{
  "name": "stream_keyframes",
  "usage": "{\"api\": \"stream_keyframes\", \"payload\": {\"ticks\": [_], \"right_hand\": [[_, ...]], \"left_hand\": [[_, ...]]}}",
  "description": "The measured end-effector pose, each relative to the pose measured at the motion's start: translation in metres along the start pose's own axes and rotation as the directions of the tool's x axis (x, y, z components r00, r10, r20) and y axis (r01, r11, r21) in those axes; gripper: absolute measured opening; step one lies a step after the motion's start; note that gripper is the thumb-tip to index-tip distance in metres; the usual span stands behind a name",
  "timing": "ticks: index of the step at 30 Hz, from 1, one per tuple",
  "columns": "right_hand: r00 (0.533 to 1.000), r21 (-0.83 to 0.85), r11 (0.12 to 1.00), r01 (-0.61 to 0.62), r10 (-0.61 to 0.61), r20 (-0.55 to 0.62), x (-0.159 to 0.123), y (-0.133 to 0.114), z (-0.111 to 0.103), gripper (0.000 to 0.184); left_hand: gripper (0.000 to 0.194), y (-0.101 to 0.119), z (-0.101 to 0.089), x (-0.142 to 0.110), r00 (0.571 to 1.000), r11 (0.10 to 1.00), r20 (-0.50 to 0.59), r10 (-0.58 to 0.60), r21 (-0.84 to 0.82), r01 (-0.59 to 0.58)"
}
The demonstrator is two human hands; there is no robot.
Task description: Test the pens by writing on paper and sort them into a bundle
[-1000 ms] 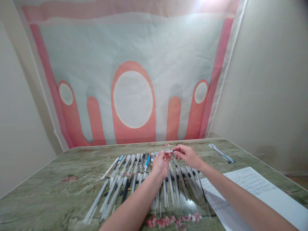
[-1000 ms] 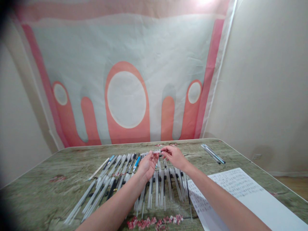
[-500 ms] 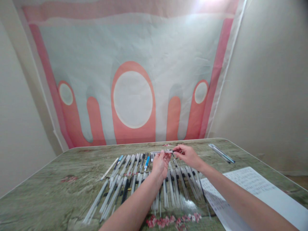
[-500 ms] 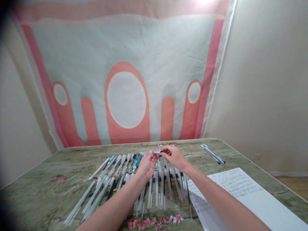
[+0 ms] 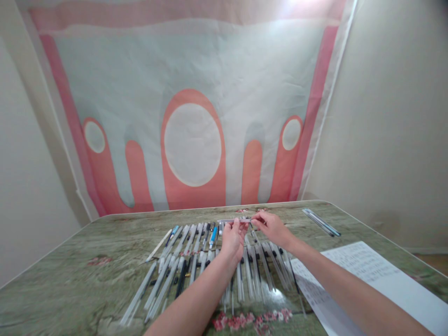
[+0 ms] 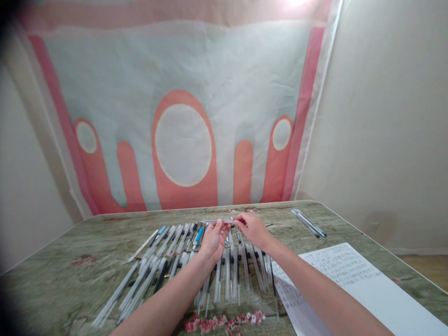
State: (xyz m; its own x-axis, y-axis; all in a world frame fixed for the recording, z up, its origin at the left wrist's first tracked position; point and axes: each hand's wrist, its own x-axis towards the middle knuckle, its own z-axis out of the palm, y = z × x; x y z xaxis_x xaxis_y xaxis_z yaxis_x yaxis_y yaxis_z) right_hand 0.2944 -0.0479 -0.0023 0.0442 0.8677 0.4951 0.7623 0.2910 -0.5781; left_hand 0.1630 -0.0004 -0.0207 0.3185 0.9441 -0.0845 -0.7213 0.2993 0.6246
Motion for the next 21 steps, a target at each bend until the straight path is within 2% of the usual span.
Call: {"api": "stream_keyframes", "payload": {"ticks": [6, 11, 16, 21], "right_hand": [[1.000, -0.119, 0.993, -0.007, 0.007, -0.005, -0.002, 0.003, 0.006, 0.020], [1.000, -0.110, 0.994, -0.025, 0.024, -0.011, -0.003, 0.002, 0.012, 0.028], [0.988, 0.135, 0.979, -0.152, 0.145, 0.060, -0.003, 0.002, 0.019, 0.037], [0.954, 0.426, 0.855, -0.298, 0.254, 0.158, 0.000, 0.001, 0.019, 0.042]], "left_hand": [[0.010, -0.001, -0.001, 0.000, 0.999, 0.999, 0.021, 0.033, 0.033, -0.034], [0.011, -0.003, -0.003, 0.000, 0.996, 0.996, 0.057, 0.065, 0.064, -0.069], [0.015, -0.004, -0.005, 0.001, 0.992, 0.994, 0.105, 0.076, 0.076, -0.084], [0.021, -0.001, -0.003, 0.002, 0.988, 0.991, 0.124, 0.092, 0.083, -0.103]]}}
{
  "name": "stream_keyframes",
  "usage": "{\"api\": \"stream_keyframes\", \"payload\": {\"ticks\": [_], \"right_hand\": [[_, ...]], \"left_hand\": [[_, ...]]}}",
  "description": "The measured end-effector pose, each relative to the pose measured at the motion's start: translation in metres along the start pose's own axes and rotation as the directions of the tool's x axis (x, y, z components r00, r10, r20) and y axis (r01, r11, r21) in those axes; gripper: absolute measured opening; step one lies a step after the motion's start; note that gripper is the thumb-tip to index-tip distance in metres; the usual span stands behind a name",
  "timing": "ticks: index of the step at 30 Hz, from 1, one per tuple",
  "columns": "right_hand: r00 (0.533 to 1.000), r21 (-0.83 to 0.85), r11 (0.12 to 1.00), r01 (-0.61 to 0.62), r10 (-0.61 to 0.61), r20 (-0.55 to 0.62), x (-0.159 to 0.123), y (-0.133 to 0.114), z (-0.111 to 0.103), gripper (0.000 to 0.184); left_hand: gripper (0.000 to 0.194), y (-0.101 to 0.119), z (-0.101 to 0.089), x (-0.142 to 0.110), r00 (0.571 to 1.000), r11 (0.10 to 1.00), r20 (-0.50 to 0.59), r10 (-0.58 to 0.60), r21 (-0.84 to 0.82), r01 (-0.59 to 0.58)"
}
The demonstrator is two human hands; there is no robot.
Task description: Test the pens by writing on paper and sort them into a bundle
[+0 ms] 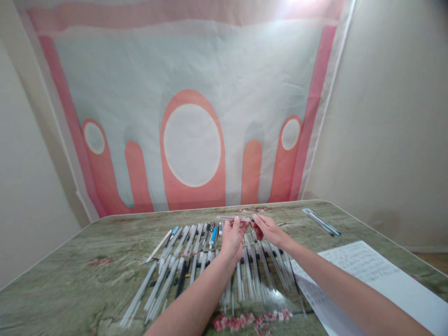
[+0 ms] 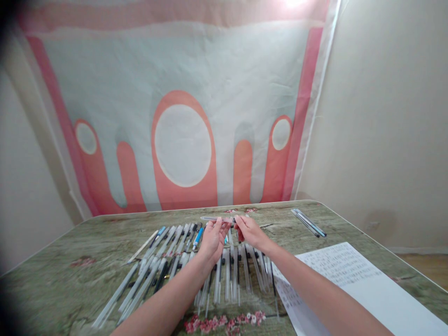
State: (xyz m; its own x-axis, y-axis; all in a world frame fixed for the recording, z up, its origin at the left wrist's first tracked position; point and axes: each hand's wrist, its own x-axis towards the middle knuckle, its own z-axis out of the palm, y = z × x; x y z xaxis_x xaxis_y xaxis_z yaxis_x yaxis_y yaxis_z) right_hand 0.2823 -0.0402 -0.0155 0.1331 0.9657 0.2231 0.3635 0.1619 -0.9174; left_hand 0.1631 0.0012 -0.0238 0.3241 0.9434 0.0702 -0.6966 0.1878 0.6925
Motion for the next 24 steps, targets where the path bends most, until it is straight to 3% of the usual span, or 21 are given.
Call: {"api": "stream_keyframes", "payload": {"ticks": [4, 11, 16, 24], "right_hand": [[0.999, -0.010, 0.999, 0.044, -0.044, 0.012, 0.000, -0.003, -0.003, 0.040], [0.976, -0.311, 0.930, 0.194, -0.215, -0.034, -0.003, -0.005, -0.007, 0.037], [0.932, -0.497, 0.817, 0.291, -0.359, -0.045, -0.006, -0.010, -0.007, 0.033], [0.851, -0.584, 0.691, 0.425, -0.525, -0.001, -0.006, -0.010, -0.011, 0.020]], "left_hand": [[0.021, 0.001, 0.001, -0.001, 1.000, 1.000, -0.006, 0.012, -0.008, -0.012], [0.022, 0.002, 0.002, -0.002, 1.000, 1.000, -0.013, 0.013, -0.011, -0.013], [0.021, 0.003, 0.003, -0.003, 0.999, 1.000, -0.048, -0.008, -0.018, 0.007], [0.021, 0.005, 0.004, -0.002, 0.997, 0.999, -0.068, -0.021, -0.045, 0.018]]}}
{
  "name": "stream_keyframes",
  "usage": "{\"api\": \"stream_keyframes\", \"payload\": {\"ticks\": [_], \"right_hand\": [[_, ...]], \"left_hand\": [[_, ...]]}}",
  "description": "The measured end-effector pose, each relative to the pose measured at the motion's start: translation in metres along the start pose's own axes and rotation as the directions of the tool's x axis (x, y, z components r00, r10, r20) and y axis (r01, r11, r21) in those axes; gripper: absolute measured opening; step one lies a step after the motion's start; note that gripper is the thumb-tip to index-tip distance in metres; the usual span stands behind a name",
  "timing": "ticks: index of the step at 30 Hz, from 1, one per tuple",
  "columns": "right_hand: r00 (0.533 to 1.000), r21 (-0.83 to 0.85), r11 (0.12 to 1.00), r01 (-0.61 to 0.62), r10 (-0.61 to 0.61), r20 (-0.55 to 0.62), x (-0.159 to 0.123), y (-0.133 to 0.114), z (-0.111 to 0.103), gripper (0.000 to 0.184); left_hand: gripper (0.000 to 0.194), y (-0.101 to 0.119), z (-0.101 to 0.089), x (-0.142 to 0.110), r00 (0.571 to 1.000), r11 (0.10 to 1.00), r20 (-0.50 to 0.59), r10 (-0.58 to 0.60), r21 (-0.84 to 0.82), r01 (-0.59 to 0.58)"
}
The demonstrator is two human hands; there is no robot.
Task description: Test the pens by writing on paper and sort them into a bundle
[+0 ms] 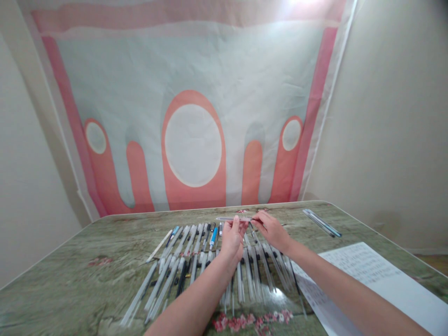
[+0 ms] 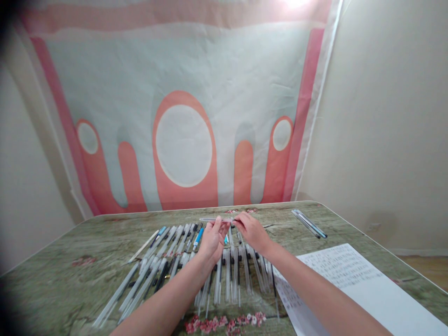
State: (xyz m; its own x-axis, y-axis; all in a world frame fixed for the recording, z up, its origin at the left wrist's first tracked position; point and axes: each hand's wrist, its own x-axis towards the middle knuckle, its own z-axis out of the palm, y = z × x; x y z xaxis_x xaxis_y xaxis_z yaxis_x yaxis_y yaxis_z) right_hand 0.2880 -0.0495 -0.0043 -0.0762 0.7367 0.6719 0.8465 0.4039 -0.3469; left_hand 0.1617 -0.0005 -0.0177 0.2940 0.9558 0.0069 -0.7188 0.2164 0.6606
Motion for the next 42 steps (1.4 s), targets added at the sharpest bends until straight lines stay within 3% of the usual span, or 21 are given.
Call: {"api": "stream_keyframes", "payload": {"ticks": [7, 12, 16, 22, 26, 29, 32, 35, 38, 42], "right_hand": [[0.991, -0.147, 0.982, 0.122, -0.129, -0.042, -0.002, 0.007, 0.001, 0.017], [0.959, -0.315, 0.912, 0.264, -0.282, -0.014, -0.002, 0.010, -0.002, 0.020], [0.957, -0.343, 0.896, 0.282, -0.290, 0.027, -0.003, 0.010, -0.007, 0.022], [0.988, -0.227, 0.964, 0.142, -0.122, 0.098, -0.001, 0.010, -0.008, 0.032], [0.999, -0.075, 0.997, 0.021, -0.017, 0.046, -0.001, 0.004, -0.005, 0.036], [0.990, 0.078, 0.988, -0.130, 0.125, 0.073, -0.002, -0.003, -0.001, 0.039], [0.914, 0.366, 0.839, -0.402, 0.344, 0.215, -0.001, -0.008, 0.005, 0.044], [0.833, 0.551, 0.625, -0.553, 0.425, 0.355, 0.000, -0.009, 0.008, 0.047], [0.836, 0.597, 0.585, -0.549, 0.402, 0.375, 0.002, -0.008, 0.005, 0.046], [0.909, 0.537, 0.734, -0.416, 0.330, 0.253, 0.003, -0.007, -0.001, 0.033]], "left_hand": [[0.023, 0.002, 0.001, -0.001, 1.000, 0.999, -0.013, -0.014, 0.032, 0.014], [0.023, 0.003, 0.001, 0.000, 1.000, 0.996, -0.010, -0.009, 0.089, 0.010], [0.026, 0.003, 0.000, 0.001, 1.000, 0.993, -0.003, 0.004, 0.122, -0.004], [0.029, 0.003, 0.000, 0.002, 0.999, 0.992, 0.018, 0.033, 0.118, -0.035], [0.029, 0.003, 0.001, 0.002, 0.997, 0.990, 0.047, 0.059, 0.122, -0.064], [0.027, 0.003, 0.000, 0.002, 0.994, 0.989, 0.075, 0.080, 0.118, -0.088], [0.026, 0.002, -0.002, 0.002, 0.992, 0.987, 0.104, 0.078, 0.129, -0.091], [0.025, 0.003, -0.001, 0.002, 0.990, 0.987, 0.119, 0.073, 0.131, -0.088], [0.025, 0.005, 0.001, 0.002, 0.992, 0.991, 0.107, 0.071, 0.109, -0.083], [0.026, 0.006, 0.002, 0.002, 0.994, 0.993, 0.073, 0.078, 0.083, -0.084]]}}
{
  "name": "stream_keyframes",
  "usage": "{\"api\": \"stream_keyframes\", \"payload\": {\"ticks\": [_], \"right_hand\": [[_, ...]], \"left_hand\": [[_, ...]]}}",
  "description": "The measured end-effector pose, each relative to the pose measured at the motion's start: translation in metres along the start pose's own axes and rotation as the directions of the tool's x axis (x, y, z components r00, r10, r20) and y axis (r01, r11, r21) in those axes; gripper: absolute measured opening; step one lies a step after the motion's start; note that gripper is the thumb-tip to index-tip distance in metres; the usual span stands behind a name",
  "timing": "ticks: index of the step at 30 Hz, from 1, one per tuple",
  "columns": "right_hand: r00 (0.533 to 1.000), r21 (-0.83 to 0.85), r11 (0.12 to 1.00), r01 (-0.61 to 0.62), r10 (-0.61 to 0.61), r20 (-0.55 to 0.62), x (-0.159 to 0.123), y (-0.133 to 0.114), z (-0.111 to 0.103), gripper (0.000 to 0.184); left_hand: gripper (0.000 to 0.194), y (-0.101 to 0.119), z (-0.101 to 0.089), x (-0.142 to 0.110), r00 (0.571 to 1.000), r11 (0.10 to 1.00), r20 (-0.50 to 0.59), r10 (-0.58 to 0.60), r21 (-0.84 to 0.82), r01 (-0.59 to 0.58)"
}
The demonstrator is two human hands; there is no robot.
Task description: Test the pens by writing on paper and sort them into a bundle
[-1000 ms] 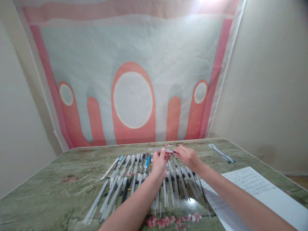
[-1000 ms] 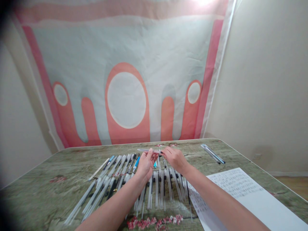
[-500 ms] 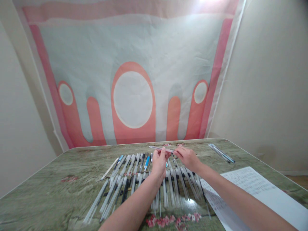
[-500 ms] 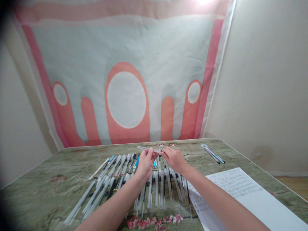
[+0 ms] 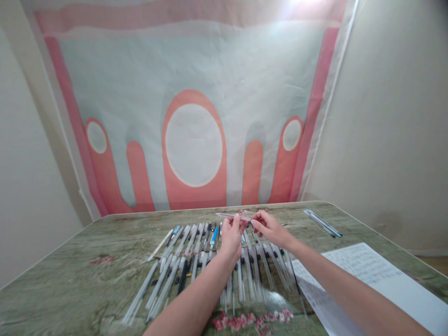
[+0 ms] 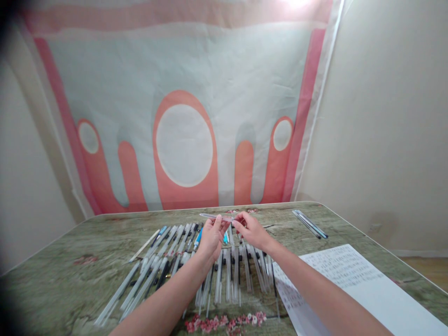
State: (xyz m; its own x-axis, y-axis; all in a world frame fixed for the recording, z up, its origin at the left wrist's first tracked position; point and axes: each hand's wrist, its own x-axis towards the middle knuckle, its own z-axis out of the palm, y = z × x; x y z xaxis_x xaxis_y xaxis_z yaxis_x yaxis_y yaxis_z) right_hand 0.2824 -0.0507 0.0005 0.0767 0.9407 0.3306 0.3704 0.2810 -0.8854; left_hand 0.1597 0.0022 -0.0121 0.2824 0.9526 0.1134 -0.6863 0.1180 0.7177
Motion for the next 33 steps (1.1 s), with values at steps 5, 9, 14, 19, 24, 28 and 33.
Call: {"api": "stream_keyframes", "payload": {"ticks": [5, 9, 14, 19, 24, 28, 33], "right_hand": [[1.000, -0.089, 0.996, 0.011, -0.011, -0.002, 0.001, 0.003, 0.000, 0.040], [0.988, 0.063, 0.989, -0.135, 0.130, 0.079, 0.002, 0.006, -0.001, 0.045], [1.000, -0.048, 0.999, 0.000, 0.001, 0.020, 0.002, 0.007, -0.005, 0.031], [0.998, -0.079, 0.997, -0.012, 0.017, 0.061, 0.003, 0.010, -0.005, 0.043], [0.999, -0.043, 0.999, 0.003, -0.001, 0.043, 0.003, 0.009, -0.006, 0.032], [0.996, -0.070, 0.997, -0.024, 0.029, 0.083, 0.004, 0.010, -0.007, 0.043], [0.999, -0.083, 0.996, 0.013, -0.010, 0.043, 0.003, 0.011, -0.007, 0.032]], "left_hand": [[0.025, -0.001, 0.000, -0.002, 0.999, 1.000, 0.025, -0.024, 0.004, 0.024], [0.026, -0.002, 0.000, -0.002, 0.999, 0.999, -0.002, -0.037, -0.006, 0.037], [0.024, -0.004, -0.001, -0.001, 0.999, 0.999, -0.017, -0.034, -0.022, 0.033], [0.021, -0.005, -0.001, -0.002, 0.999, 0.998, -0.007, -0.053, -0.024, 0.053], [0.022, -0.005, -0.001, -0.002, 0.998, 0.998, -0.021, -0.051, -0.025, 0.051], [0.021, -0.005, -0.002, -0.002, 0.998, 0.998, -0.005, -0.059, -0.026, 0.059], [0.018, -0.005, -0.001, -0.003, 0.997, 0.997, -0.025, -0.070, -0.046, 0.069]]}}
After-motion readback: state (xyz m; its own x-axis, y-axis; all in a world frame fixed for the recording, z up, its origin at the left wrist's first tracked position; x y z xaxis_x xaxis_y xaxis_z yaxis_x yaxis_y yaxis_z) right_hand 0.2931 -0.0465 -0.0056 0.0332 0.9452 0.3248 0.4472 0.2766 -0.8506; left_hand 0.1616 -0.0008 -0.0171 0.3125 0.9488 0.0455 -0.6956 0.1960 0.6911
